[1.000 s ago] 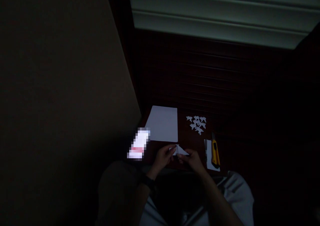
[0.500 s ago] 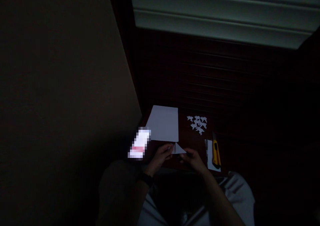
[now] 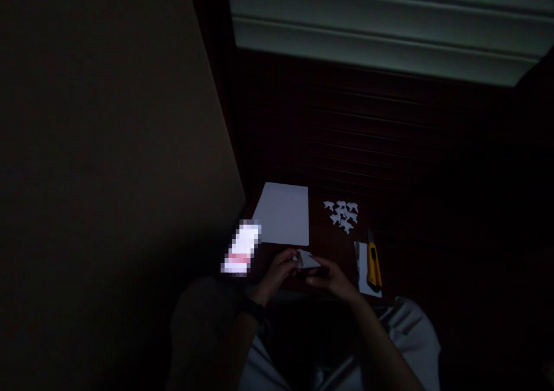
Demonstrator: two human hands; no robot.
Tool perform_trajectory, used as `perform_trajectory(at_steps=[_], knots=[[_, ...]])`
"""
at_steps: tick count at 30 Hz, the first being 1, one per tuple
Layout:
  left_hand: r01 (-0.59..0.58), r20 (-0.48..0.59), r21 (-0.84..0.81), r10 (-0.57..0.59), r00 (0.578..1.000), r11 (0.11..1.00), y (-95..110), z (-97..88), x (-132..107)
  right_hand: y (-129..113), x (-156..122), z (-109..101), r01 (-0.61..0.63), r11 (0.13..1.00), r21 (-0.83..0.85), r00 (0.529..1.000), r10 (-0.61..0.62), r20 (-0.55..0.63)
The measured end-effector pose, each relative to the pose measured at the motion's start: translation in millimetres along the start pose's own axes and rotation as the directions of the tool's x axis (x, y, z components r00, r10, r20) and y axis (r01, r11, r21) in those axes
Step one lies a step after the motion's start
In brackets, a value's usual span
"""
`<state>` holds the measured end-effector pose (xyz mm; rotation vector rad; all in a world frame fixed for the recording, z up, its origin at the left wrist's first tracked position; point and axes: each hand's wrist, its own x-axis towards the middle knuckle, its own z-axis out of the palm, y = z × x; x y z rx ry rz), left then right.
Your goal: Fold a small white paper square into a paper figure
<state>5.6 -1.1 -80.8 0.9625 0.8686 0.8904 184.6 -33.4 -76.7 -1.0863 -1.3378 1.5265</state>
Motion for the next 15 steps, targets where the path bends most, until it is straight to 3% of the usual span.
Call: perform_trajectory(at_steps=[6, 15], knots=[[-0.042, -0.059, 0.050, 0.045, 0.997, 0.998, 2, 2.0, -2, 9, 2, 3, -0.026, 0.998, 0.052, 0.977, 0.036, -0.211], [-0.029, 0.001, 0.003, 0.029, 1.000, 1.000, -1, 4.3, -2, 10, 3, 1, -0.008, 0.999, -0.042, 0.990, 0.002, -0.142]])
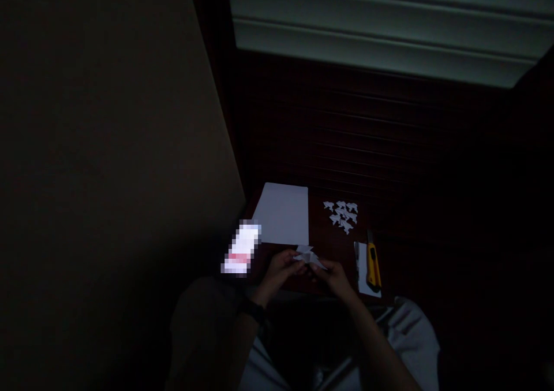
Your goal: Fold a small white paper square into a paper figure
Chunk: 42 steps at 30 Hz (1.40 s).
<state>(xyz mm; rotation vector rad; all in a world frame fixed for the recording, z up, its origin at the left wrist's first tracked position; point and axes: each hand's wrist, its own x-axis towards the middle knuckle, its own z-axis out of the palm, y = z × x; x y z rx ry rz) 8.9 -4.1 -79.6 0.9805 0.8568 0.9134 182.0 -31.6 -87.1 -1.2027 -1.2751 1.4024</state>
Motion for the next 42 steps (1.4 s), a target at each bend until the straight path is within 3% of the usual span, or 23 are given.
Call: perform_trajectory(at_steps=[5, 13, 18, 24, 32, 42], knots=[[-0.010, -0.029, -0.045, 0.008, 1.000, 0.999, -4, -1.8, 1, 2, 0, 0, 0.005, 1.000, -0.013, 0.999, -0.006, -0.037], [0.012, -0.033, -0.035, -0.013, 0.999, 0.999, -14, -5.6, 4, 8, 0, 0, -0.083, 0.965, 0.250, 0.984, 0.120, -0.135], [0.006, -0.013, -0.066, -0.007, 1.000, 0.998, -12, -5.3, 3, 7, -1, -1, -0.079, 0.970, 0.228, 0.988, 0.106, -0.110], [-0.025, -0.064, -0.016, 0.024, 0.998, 1.000, -13, -2.9, 3, 5, -2, -2, -0.089, 0.971, 0.221, 0.990, 0.110, -0.083], [-0.031, -0.016, -0.001, 0.031, 0.999, 1.000, -1, 0.3, -2, -1, 0, 3, -0.122, 0.972, 0.202, 0.990, 0.135, -0.052], [-0.003, -0.019, -0.037, 0.002, 1.000, 0.999, 9, 3.5, -6, -2, -1, 8, -0.068, 0.995, 0.073, 0.985, 0.078, -0.152]])
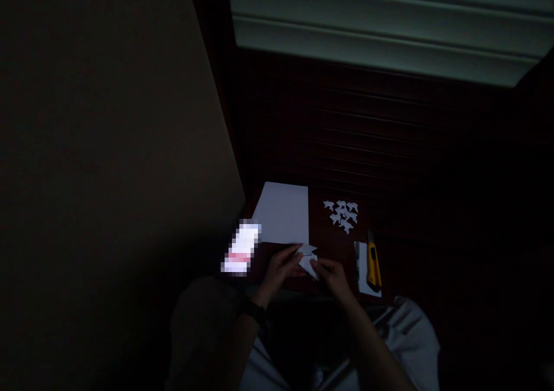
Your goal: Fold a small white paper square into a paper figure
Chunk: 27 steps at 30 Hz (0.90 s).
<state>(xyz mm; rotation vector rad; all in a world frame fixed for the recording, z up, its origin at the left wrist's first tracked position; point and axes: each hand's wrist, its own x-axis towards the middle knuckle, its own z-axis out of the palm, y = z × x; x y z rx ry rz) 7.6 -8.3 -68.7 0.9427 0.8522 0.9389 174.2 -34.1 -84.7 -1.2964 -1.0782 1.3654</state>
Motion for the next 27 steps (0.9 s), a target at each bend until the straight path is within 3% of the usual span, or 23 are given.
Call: perform_trajectory(at_steps=[7, 14, 19, 27], knots=[[-0.013, -0.052, 0.008, 0.014, 0.999, 1.000, -8, -2.8, 4, 1, 2, -3, -0.008, 1.000, -0.001, 1.000, 0.008, -0.021], [-0.013, 0.070, 0.085, 0.007, 0.998, 0.996, -1, -0.3, 0, 2, 6, -6, 0.047, 0.996, -0.075, 0.997, -0.051, -0.050], [-0.039, 0.070, 0.202, 0.025, 0.997, 0.979, -6, -4.3, 5, -3, 10, -8, 0.121, 0.978, -0.170, 0.986, -0.139, -0.094], [-0.076, 0.031, 0.135, 0.072, 0.997, 0.988, -10, -5.8, 5, -7, 3, -10, 0.082, 0.996, -0.044, 0.993, -0.086, -0.086]])
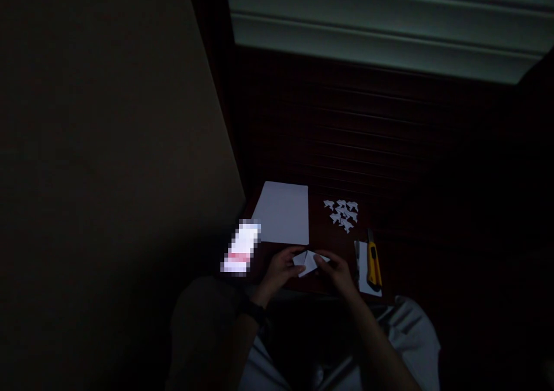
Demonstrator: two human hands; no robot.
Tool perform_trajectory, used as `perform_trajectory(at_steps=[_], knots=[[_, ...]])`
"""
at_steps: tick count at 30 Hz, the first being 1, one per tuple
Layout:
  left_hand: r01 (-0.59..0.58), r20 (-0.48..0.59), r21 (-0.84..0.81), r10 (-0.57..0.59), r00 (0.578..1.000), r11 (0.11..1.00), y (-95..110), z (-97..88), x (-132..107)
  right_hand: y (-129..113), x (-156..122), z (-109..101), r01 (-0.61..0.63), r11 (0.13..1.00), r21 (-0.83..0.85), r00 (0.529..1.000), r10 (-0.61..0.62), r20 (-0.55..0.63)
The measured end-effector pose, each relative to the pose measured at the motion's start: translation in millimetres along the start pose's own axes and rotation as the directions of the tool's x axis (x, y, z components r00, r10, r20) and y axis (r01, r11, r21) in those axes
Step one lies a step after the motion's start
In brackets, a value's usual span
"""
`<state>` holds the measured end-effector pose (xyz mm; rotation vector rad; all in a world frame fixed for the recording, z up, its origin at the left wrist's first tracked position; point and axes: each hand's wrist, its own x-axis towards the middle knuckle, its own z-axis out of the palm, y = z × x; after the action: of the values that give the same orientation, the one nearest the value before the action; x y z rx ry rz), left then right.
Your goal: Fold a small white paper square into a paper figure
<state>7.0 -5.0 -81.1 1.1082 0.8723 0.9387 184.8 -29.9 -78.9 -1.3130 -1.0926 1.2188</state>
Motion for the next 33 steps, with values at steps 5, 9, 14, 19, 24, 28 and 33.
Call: perform_trajectory(at_steps=[5, 9, 14, 19, 24, 28, 33], knots=[[0.005, -0.018, 0.000, -0.005, 1.000, 1.000, -1, -1.1, 1, -10, 0, -5, 0.179, 0.977, -0.119, 0.984, -0.179, 0.014], [0.013, -0.014, 0.002, -0.013, 1.000, 1.000, -4, -2.5, 4, -10, 6, -7, 0.205, 0.967, -0.151, 0.975, -0.189, 0.114], [-0.005, 0.004, -0.013, 0.005, 1.000, 1.000, -7, -0.9, 4, -9, 8, -10, 0.156, 0.984, -0.084, 0.968, -0.135, 0.211], [0.000, 0.007, -0.023, 0.000, 1.000, 1.000, -9, -1.0, 5, -21, 3, -9, 0.168, 0.973, -0.159, 0.942, -0.111, 0.316], [0.005, -0.006, -0.023, -0.006, 1.000, 1.000, -13, -3.6, 7, -28, 0, -4, 0.234, 0.942, -0.240, 0.937, -0.153, 0.315], [0.062, -0.013, -0.081, -0.064, 0.998, 0.995, -12, -1.5, 7, -30, -1, -4, 0.243, 0.932, -0.268, 0.940, -0.158, 0.302], [0.097, -0.011, -0.084, -0.098, 0.995, 0.992, -9, -0.6, 5, -30, 1, -8, 0.262, 0.919, -0.295, 0.915, -0.140, 0.377]])
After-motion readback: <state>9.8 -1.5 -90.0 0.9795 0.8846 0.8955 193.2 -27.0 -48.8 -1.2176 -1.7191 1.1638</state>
